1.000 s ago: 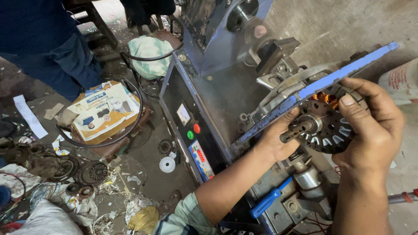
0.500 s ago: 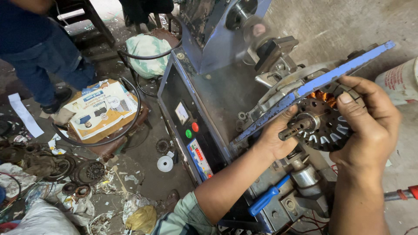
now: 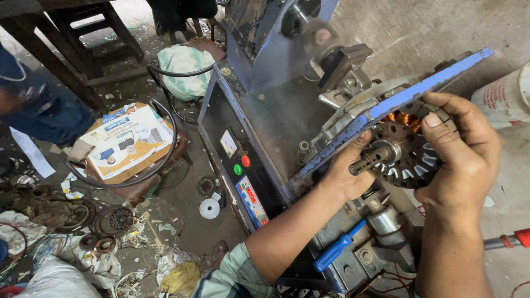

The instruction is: The person uses pliers to trim a stator, then mounts it on a winding machine. They repeatedly rotate the stator and press a button to wind copper wire into the slots, completing several slots before the clip ends.

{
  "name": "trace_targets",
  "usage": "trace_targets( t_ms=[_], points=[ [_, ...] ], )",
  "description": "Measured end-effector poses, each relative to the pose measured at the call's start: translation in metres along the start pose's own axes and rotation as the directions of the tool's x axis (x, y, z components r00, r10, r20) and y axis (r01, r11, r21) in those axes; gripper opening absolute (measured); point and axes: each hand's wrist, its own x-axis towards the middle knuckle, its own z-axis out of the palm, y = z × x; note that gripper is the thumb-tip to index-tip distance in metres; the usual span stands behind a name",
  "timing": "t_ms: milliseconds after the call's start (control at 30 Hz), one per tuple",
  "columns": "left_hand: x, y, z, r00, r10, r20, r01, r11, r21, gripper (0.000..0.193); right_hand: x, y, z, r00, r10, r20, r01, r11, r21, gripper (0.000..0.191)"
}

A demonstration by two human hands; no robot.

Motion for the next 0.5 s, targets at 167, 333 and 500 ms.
trace_targets(
  t_ms=[167,333,500],
  points=[
    [-0.0002,0.0003,-0.0006,1.000,-0.006,0.024,0.006,1.000,-0.004,0.050,0.0000,-0.0007,0.0003,0.999,-0.020,0.035,0.020,1.000,0.004,0.024],
    [-0.0009,0.0001,-0.0024,1.000,-0.003,0.007,0.002,1.000,0.006,0.052,-0.0002,-0.0032,0.0025,0.999,0.024,-0.035,-0.024,1.000,-0.010,0.028],
    [-0.0043,-0.0005,0.0005,0.998,-0.016,-0.066,0.012,0.998,-0.061,0.044,0.0001,-0.0045,0.0044,1.000,0.006,-0.009,-0.006,1.000,0.010,0.026]
  ],
)
